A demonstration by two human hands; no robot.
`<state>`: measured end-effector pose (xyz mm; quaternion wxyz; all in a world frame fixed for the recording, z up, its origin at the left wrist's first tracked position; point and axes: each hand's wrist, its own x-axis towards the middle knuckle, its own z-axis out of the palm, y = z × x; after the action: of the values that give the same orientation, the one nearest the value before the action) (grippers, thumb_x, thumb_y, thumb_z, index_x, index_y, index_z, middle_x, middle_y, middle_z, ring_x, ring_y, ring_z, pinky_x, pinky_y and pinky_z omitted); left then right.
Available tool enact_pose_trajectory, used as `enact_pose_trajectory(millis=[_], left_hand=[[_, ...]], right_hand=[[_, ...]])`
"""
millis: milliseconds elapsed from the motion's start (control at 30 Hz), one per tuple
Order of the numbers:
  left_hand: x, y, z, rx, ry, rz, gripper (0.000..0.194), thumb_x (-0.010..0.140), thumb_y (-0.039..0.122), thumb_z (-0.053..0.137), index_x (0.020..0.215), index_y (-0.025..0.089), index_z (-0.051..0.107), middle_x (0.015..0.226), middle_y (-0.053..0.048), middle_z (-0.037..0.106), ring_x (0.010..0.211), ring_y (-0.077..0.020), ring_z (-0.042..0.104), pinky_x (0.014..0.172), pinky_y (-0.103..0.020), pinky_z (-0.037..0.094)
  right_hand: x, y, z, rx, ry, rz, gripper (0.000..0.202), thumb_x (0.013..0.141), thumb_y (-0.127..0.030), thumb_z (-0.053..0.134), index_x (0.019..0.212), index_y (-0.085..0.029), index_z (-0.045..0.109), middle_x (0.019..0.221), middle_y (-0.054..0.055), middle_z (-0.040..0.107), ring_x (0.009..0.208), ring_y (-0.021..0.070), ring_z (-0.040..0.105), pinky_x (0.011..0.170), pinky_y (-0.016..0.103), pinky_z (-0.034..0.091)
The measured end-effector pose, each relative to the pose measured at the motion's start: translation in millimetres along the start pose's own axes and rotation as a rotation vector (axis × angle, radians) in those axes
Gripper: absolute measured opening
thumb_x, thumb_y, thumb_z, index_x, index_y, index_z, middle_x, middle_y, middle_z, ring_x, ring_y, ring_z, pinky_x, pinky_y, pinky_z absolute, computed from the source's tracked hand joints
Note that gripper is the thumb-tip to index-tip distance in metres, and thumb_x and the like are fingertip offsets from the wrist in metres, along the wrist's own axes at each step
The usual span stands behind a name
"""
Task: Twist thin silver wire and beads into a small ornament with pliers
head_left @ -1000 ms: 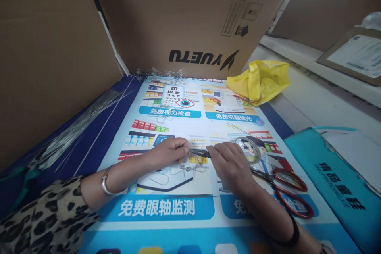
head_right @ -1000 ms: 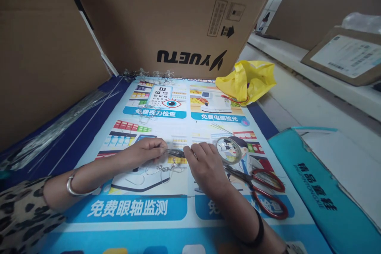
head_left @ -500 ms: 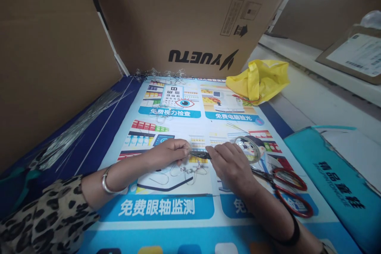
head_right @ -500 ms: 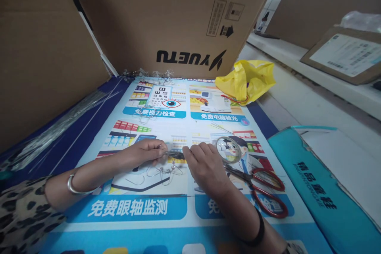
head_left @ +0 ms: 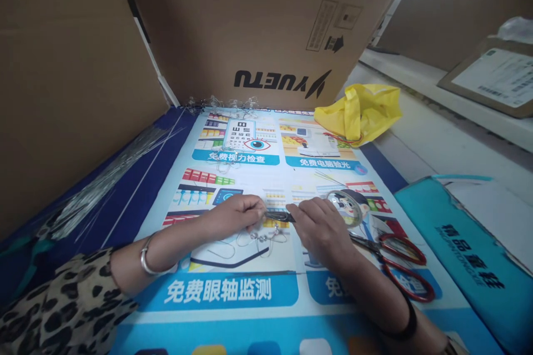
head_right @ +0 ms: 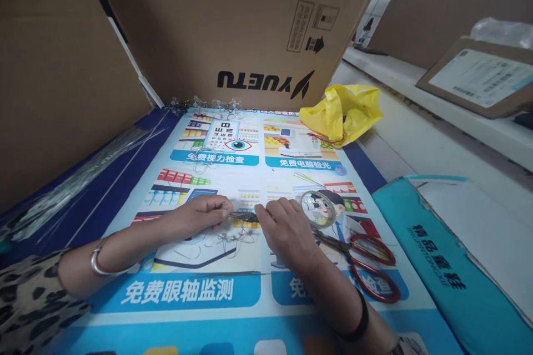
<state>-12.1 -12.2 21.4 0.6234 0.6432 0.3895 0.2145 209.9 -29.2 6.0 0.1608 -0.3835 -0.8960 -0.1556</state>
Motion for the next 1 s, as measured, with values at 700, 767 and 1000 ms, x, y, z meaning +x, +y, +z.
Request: enact_pose_trajectory(millis=[700,767,1000], left_hand=[[-1,8,1.2,-0.12,0.153,-0.155,0.017,0.077,0.027,0.049,0.064,0.016,0.048,0.05,0.005,0.048,0.042,-0.0056,0.033,0.043,-0.019,0.025],[0,9,0.8,-0.16,0.19,-0.163,0.016,0.076,0.025,0.049,0.063,0.016,0.046,0.049,0.005,0.048,0.042,-0.0059,0.035,0.043,-0.019,0.025],[2,7,1.1,-0.23,0.252,-0.193,0.017,0.077,0.028,0.051,0.065,0.017,0.046,0.05,0.005,0.049,0.042,-0.0062,0.039,0.043,-0.018,0.028]], right_hand=[[-1,1,7,0.171,-0.117,0.133,0.016,0.082,-0.019,0.052,0.095,-0.017,0.06,0.083,0.007,0.059,0.083,0.0195,0.051,0.072,0.031,0.036],[-2,5,7,0.216,-0.148,0.185,0.013,0.082,-0.021,0.053,0.092,-0.018,0.061,0.083,0.006,0.059,0.083,0.0186,0.052,0.072,0.03,0.037],[-3,13,-5,0.355,-0.275,0.255,0.012,0.082,-0.024,0.054,0.088,-0.018,0.062,0.08,0.004,0.061,0.078,0.017,0.054,0.068,0.028,0.039]])
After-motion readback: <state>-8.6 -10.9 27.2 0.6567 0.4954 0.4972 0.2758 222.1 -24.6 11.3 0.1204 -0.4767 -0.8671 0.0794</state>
